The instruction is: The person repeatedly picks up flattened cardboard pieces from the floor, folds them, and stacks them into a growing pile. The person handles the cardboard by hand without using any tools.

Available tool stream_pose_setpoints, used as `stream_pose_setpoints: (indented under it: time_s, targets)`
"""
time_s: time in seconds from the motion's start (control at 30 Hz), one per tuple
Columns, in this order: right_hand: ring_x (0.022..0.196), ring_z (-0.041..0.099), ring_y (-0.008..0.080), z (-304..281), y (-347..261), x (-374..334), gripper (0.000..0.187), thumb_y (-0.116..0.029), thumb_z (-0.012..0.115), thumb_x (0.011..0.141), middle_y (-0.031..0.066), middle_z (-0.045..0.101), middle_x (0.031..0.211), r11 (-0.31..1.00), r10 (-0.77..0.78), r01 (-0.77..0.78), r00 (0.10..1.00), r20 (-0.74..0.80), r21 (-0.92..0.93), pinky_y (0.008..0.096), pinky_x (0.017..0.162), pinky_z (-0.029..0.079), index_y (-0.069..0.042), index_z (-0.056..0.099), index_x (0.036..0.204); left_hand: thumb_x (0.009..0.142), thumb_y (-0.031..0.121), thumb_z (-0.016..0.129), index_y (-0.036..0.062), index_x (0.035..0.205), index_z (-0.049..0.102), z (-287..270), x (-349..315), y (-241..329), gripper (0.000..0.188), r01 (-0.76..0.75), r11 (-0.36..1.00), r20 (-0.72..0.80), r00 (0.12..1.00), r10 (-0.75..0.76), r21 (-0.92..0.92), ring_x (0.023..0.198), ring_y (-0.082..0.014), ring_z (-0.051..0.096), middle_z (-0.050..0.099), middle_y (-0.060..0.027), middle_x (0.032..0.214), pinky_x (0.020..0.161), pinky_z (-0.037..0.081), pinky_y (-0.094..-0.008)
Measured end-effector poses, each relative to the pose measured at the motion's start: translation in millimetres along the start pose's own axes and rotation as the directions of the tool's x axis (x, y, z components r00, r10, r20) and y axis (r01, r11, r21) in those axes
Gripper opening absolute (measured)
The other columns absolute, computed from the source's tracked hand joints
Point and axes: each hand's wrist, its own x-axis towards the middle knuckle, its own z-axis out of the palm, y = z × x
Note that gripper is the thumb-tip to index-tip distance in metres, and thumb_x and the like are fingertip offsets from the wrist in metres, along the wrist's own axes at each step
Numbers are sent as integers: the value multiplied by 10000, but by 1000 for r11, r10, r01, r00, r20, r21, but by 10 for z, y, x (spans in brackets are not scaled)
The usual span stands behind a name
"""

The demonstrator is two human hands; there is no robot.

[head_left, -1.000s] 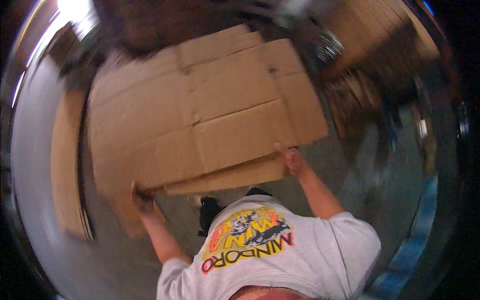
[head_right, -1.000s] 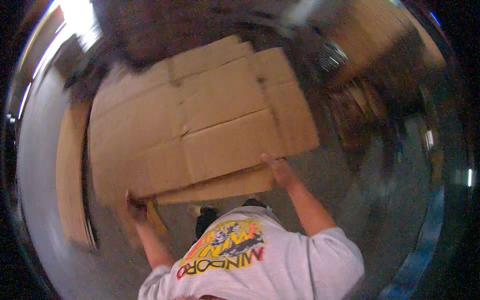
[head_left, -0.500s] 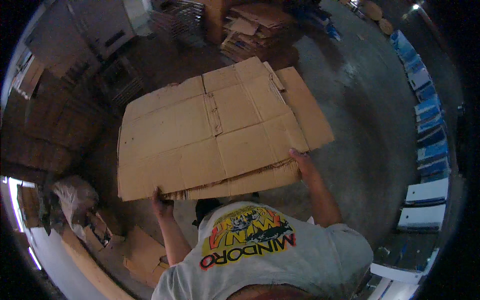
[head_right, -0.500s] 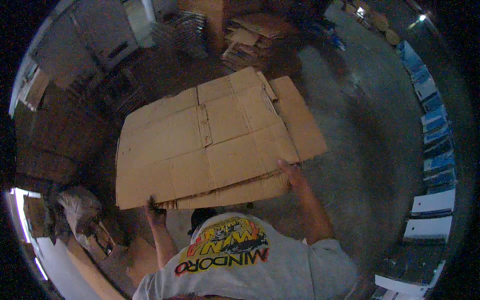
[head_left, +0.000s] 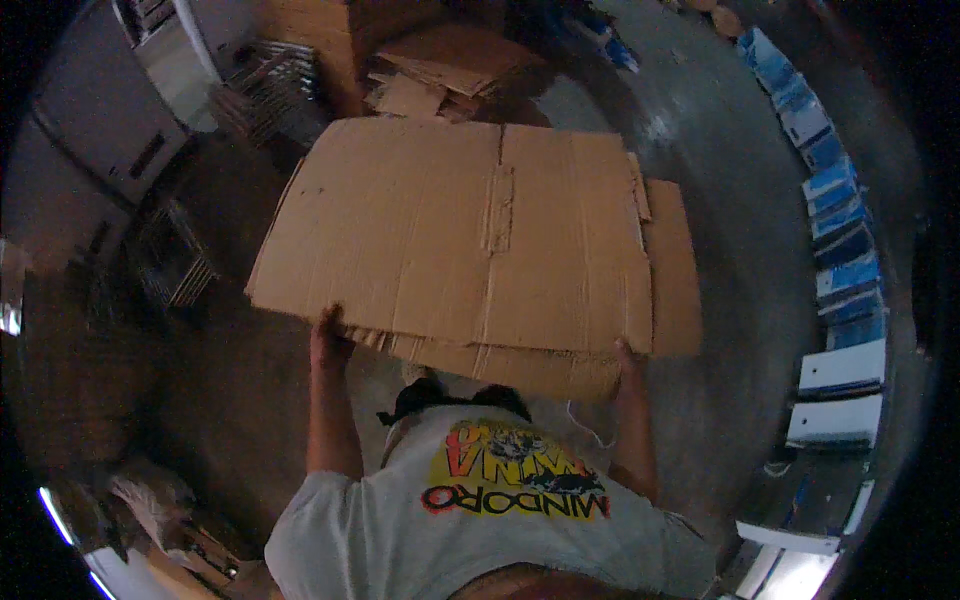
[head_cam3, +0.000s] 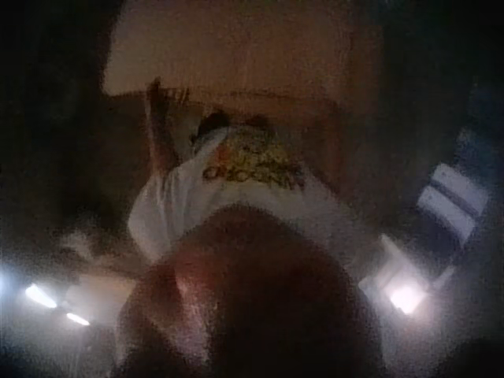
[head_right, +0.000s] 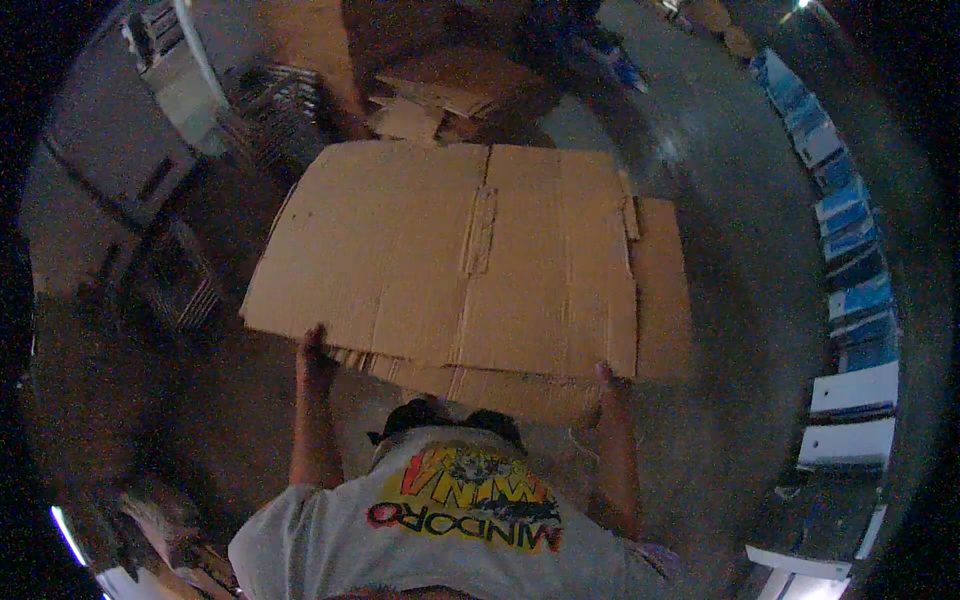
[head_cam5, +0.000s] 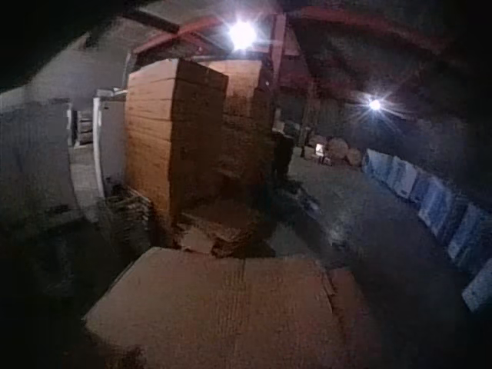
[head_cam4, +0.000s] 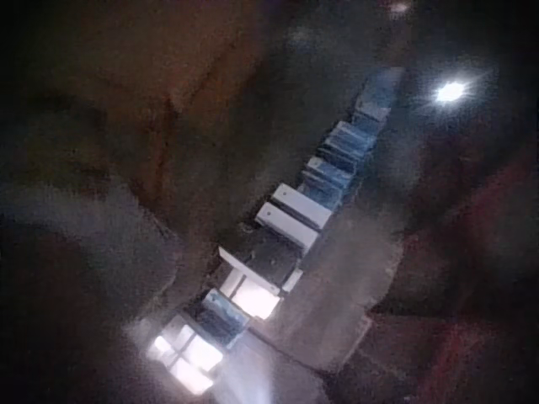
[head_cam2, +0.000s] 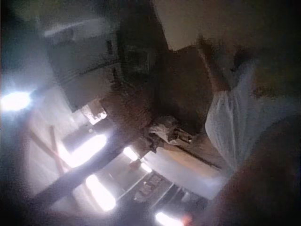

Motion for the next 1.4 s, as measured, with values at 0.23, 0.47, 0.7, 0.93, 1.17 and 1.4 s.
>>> stream_pose_setpoints:
  time_s: [0.23, 0.47, 0.7, 0.93, 1.17, 1.4]
  targets:
    - [1186, 456, 262, 35, 183, -754, 703, -408, 626, 844, 131, 455, 1300, 994, -85, 85, 996, 0, 71, 420, 941, 412, -19, 354, 1363, 864, 254, 599, 50, 1182, 537, 88, 44, 247, 384, 32, 996, 116, 992, -41, 83, 1082, -257, 544, 586, -73, 1146, 933, 423, -426]
    - [1142, 493, 248, -186, 232, 455, 706, -432, 630, 832, 107, 492, 1256, 986, -150, 162, 966, 212, -41, 414, 927, 429, -21, 373, 1345, 882, 241, 575, 58, 1184, 546, 93, -199, 72, 354, -110, 992, -69, 991, 115, 68, 1091, -244, 524, 580, -78, 1153, 971, 379, -443]
    - [1145, 500, 242, 182, -657, 1369, 676, -373, 672, 810, 104, 483, 1286, 983, -129, 175, 882, 454, -61, 405, 936, 432, -33, 403, 1329, 888, 250, 566, 69, 1083, 590, 229, -441, -93, 267, -247, 950, -104, 967, 231, -189, 1036, -230, 532, 599, -54, 1087, 951, 385, -442]
    - [1117, 508, 234, 527, -360, 1247, 633, -355, 690, 788, 93, 538, 1206, 935, -301, 355, 790, 534, 2, 392, 946, 411, -19, 466, 1276, 887, 244, 566, 57, 1099, 574, -382, -927, 78, 283, -234, 955, -59, 972, 227, -182, 1018, -236, 554, 599, -60, 1082, 934, 421, -420]
    - [1064, 536, 234, 963, -524, 1538, 649, -375, 699, 780, 88, 551, 1182, 950, -188, 301, 773, 606, -88, 392, 922, 430, -27, 464, 1275, 890, 285, 576, 42, 1184, 548, -623, -889, -84, 382, -283, 918, 37, 952, 305, -277, 1033, -224, 553, 591, -68, 1126, 906, 431, -385]
    - [1107, 505, 231, 1458, 48, 2542, 725, -351, 767, 732, 79, 525, 1221, 916, 95, 238, 653, 751, -323, 381, 922, 430, -46, 441, 1304, 889, 388, 587, 76, 1211, 534, -1072, -702, -1102, 451, -295, 951, -363, 900, 244, -94, 1049, -221, 530, 565, -76, 1182, 842, 445, -366]
